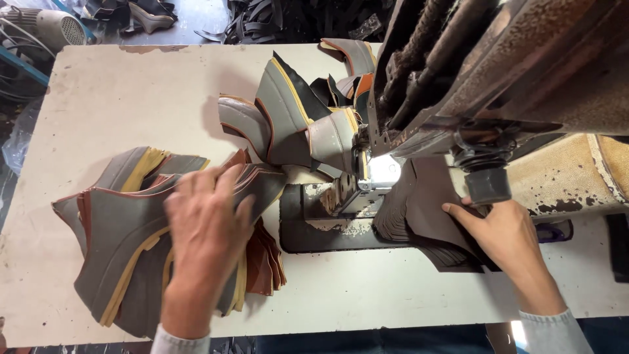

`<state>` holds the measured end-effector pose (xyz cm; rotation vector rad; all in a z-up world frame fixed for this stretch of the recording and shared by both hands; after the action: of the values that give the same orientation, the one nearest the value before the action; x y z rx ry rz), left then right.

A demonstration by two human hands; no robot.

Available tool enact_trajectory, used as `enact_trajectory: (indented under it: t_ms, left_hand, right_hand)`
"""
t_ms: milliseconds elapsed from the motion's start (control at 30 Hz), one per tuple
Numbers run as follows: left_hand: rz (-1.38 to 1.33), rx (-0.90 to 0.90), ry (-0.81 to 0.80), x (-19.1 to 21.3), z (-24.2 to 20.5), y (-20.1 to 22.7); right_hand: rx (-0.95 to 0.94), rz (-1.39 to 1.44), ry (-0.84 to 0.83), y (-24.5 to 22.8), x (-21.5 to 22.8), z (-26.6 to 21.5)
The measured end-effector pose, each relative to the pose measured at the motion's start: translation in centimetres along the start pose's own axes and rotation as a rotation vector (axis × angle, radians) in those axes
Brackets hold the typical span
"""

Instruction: Stitching together leather shoe upper components using an industrial sewing machine.

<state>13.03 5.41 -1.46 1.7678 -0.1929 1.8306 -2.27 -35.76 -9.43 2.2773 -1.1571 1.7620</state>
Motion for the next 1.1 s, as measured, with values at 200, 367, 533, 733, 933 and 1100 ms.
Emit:
enact_trajectory:
  t_ms: [200, 367, 533, 733, 933, 1100]
  left_hand:
    - [0.126, 0.122, -0.092, 0.4, -2.2, -2.0]
    - [0.140, 0.043, 0.027, 1.0, -2.7, -0.9]
    - [0.237, 0.049, 0.006, 0.8, -3.1, -0.7]
    - [0.306, -0.009, 0.090, -0.4, -4.8, -0.1]
    - [0.110, 0.001, 0.027, 1.0, -4.5, -0.9]
    - [-0.370, 0.100, 0.115, 2.7, -5.7, -3.8]
  right_hand:
    - [-0.158, -0.002, -0.005, 0.8, 0.1, -1.1]
    - [-0.113, -0.023, 0.075, 1.2, 0.9, -1.7]
    - [0.255, 0.209, 0.361, -2.5, 3.5, -5.8]
    - [0.147, 0.673, 0.219, -2.7, 3.0, -7.8]
    - [0.172, 0.897, -0.057, -3.1, 0.7, -7.9]
    - [0.134, 0.917, -0.116, -3.9, -0.9, -8.5]
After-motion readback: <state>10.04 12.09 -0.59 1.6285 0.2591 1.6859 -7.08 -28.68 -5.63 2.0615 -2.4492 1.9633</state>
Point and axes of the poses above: each hand's wrist, its own z-axis towards the middle knuckle, its own x-axis out of the back of the hand, y = z × x, the point moved 7 cm from there along z, towards the middle knuckle, and after that the axes turned 15 degrees about -y, right-handed, at the moved point
